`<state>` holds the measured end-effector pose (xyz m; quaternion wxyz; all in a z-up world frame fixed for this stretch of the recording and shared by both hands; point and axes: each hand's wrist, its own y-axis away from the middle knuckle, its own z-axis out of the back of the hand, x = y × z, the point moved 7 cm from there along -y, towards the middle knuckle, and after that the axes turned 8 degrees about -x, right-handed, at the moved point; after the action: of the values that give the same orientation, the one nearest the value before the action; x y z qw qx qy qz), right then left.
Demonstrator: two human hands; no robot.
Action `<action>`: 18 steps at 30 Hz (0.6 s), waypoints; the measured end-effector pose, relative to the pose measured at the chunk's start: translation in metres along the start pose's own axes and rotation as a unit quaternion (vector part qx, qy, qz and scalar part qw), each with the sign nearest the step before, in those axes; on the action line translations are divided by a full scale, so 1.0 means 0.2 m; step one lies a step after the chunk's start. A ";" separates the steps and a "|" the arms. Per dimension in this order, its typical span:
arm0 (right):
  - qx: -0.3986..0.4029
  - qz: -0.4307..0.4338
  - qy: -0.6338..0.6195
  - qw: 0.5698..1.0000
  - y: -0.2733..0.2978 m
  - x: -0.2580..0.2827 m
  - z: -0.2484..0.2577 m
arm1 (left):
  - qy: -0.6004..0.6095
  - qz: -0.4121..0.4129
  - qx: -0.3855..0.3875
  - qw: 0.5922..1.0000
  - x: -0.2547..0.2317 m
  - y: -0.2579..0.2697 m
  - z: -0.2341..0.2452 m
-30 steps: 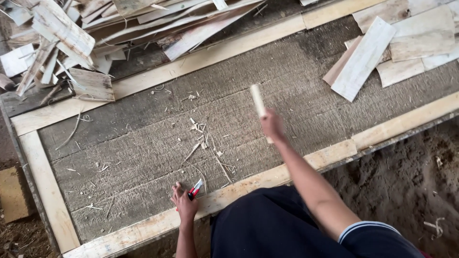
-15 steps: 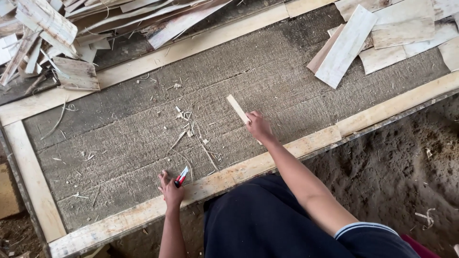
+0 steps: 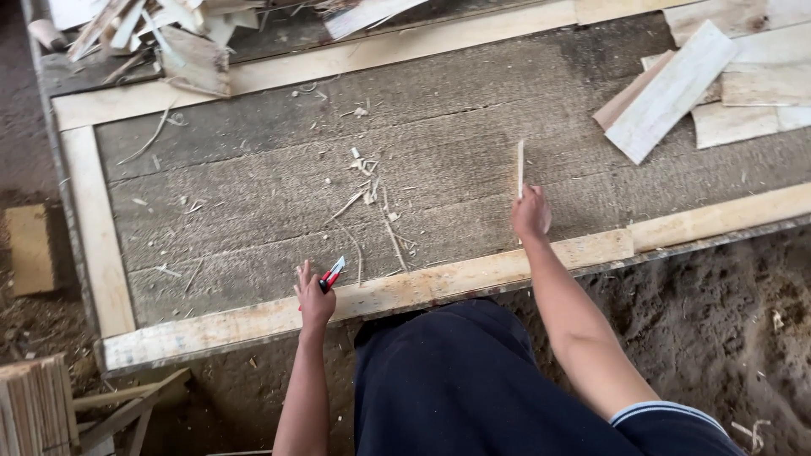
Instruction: The person scrapes a wooden frame on a workbench using a small wooden stick held in the right hand while holding a utility knife in the left hand. The person repeatedly scrapes along the frame edges and discards the stick after use.
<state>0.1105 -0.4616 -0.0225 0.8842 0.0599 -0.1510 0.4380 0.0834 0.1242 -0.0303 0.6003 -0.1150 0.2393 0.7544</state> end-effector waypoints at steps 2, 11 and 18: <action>0.015 0.011 -0.026 0.999 0.09 0.22 -0.06 | 0.005 0.007 -0.008 1.000 0.02 0.02 0.08; 0.068 0.106 -0.099 0.987 0.59 1.16 -0.24 | 0.034 0.031 -0.055 0.997 0.45 0.08 0.19; 0.105 0.169 -0.154 0.968 0.84 1.71 -0.32 | 0.040 -0.054 -0.175 0.982 0.53 0.07 0.38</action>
<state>0.1853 -0.0851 0.0211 0.7521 0.1922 -0.2464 0.5803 0.0528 0.2501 -0.0107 0.6012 -0.2608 0.1208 0.7456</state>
